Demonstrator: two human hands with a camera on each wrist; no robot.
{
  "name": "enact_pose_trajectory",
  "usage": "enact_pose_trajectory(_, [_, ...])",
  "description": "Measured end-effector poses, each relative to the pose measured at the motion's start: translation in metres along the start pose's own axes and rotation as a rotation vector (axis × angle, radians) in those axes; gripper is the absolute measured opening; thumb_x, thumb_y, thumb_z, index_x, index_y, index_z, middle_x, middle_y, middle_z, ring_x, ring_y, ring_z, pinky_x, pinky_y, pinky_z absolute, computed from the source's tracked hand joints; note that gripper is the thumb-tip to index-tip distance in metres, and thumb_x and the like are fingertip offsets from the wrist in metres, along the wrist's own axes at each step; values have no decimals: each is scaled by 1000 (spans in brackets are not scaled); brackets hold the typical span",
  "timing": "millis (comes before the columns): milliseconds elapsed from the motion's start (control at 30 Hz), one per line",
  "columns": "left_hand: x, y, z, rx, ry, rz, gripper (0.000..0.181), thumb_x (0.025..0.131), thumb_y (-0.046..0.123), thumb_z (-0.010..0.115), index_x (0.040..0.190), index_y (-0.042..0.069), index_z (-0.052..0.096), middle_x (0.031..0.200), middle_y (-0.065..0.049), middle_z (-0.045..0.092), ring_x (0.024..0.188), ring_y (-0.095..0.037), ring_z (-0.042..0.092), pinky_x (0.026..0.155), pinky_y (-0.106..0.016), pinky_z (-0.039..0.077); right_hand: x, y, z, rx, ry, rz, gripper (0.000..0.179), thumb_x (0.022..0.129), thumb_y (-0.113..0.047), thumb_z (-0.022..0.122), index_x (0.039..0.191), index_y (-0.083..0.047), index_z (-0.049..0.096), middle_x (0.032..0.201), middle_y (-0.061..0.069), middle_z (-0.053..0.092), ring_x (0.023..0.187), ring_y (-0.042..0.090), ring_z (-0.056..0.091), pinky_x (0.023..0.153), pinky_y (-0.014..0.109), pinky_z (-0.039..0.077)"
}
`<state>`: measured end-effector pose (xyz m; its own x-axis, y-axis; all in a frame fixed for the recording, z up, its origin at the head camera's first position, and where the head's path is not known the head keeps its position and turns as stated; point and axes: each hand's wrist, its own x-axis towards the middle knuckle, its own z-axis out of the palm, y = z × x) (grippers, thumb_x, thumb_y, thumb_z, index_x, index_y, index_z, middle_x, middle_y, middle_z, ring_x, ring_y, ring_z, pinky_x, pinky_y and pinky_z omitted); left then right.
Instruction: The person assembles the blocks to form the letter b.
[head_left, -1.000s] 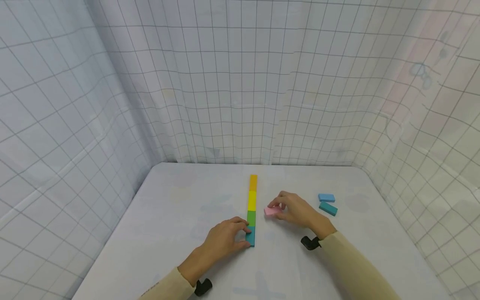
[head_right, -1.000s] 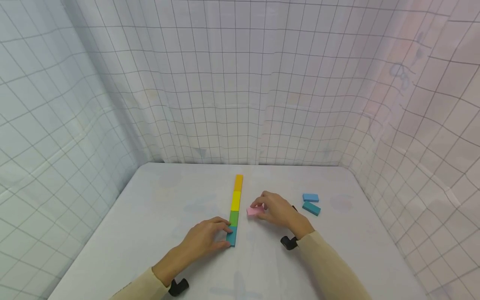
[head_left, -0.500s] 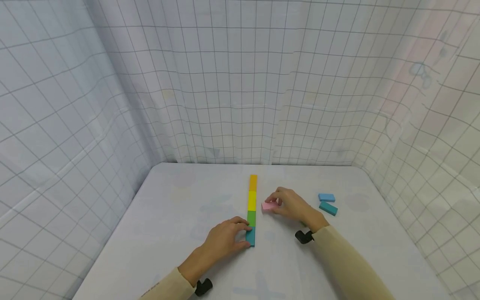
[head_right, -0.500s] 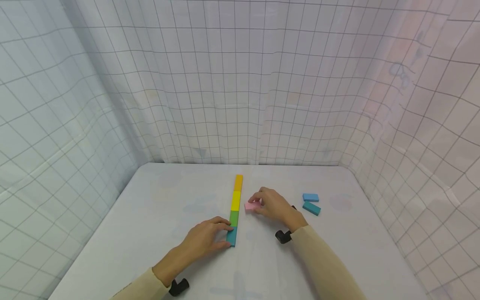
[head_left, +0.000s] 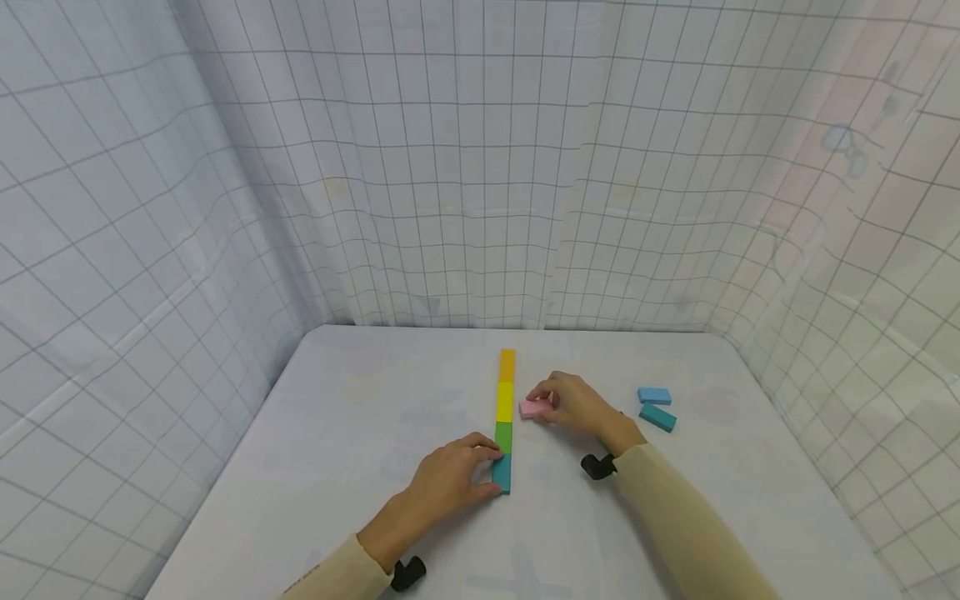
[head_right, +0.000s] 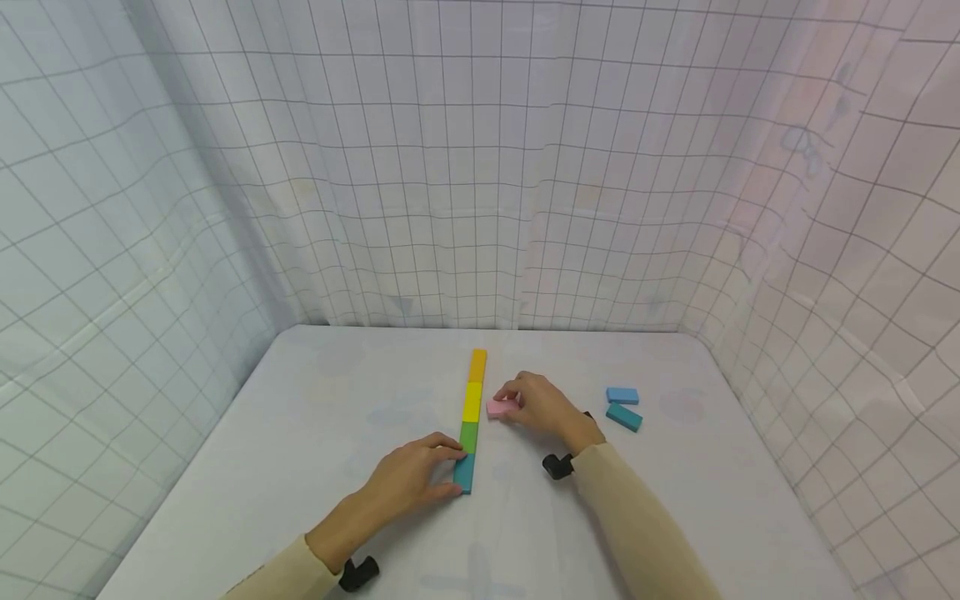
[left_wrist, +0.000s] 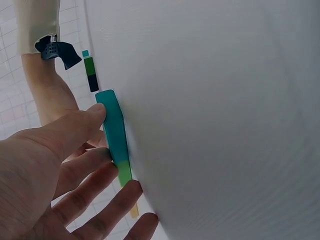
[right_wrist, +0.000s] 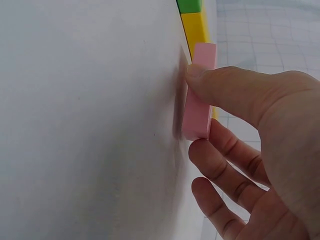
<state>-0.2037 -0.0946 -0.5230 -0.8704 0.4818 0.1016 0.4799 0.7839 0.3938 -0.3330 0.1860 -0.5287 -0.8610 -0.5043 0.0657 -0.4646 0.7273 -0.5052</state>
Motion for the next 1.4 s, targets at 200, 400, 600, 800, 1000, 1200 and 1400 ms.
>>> enact_pose_trajectory(200, [1, 0, 0, -1, -21, -17, 53, 94, 34, 101, 139, 11, 86, 145, 0, 79, 127, -22, 81, 104, -45, 70, 4, 0, 2, 4, -5, 17, 29, 103, -22, 92, 132, -19, 87, 114, 0, 73, 97, 15, 61, 88, 29, 56])
enact_pose_trajectory(400, [0, 1, 1, -3, -11, -11, 52, 94, 33, 101, 138, 10, 86, 144, 0, 79, 127, -23, 81, 103, -46, 71, 8, 5, 5, 8, -12, 21, 29, 103, -24, 93, 132, -20, 87, 115, 1, 73, 97, 15, 62, 88, 30, 57])
enact_pose_trajectory(600, [0, 2, 2, 7, -10, -13, 51, 94, 32, 101, 137, 10, 86, 144, 0, 79, 126, -23, 82, 101, -45, 71, 10, 8, 8, 8, -14, 7, 29, 103, -25, 93, 132, -21, 87, 115, 0, 73, 96, 15, 62, 88, 31, 58])
enact_pose_trajectory(800, [0, 2, 1, 9, -16, -18, 52, 94, 33, 101, 138, 11, 86, 145, 0, 79, 126, -23, 81, 101, -45, 71, 11, 5, 8, 8, -24, 26, 30, 103, -22, 93, 132, -19, 87, 113, 1, 71, 95, 15, 60, 88, 29, 56])
enact_pose_trajectory(1000, [-1, 2, 1, 24, -8, -13, 50, 95, 33, 101, 137, 10, 86, 143, 0, 79, 126, -22, 81, 102, -43, 71, 12, 3, 8, 33, -33, 49, 30, 103, -23, 93, 132, -19, 86, 111, 1, 68, 94, 15, 59, 85, 27, 53])
enact_pose_trajectory(1200, [0, 2, 2, 30, -3, -11, 50, 95, 33, 100, 137, 10, 86, 142, 0, 79, 126, -22, 81, 103, -43, 71, 11, 2, 8, 35, -29, 31, 31, 103, -23, 93, 133, -19, 86, 110, 1, 68, 92, 15, 57, 83, 27, 52])
enact_pose_trajectory(1400, [1, 0, 4, 39, -3, -13, 50, 96, 36, 99, 138, 12, 86, 143, 2, 79, 127, -21, 82, 101, -41, 71, 11, -1, 6, 29, -28, 10, 33, 103, -23, 92, 135, -17, 86, 110, 1, 69, 91, 14, 58, 83, 26, 53])
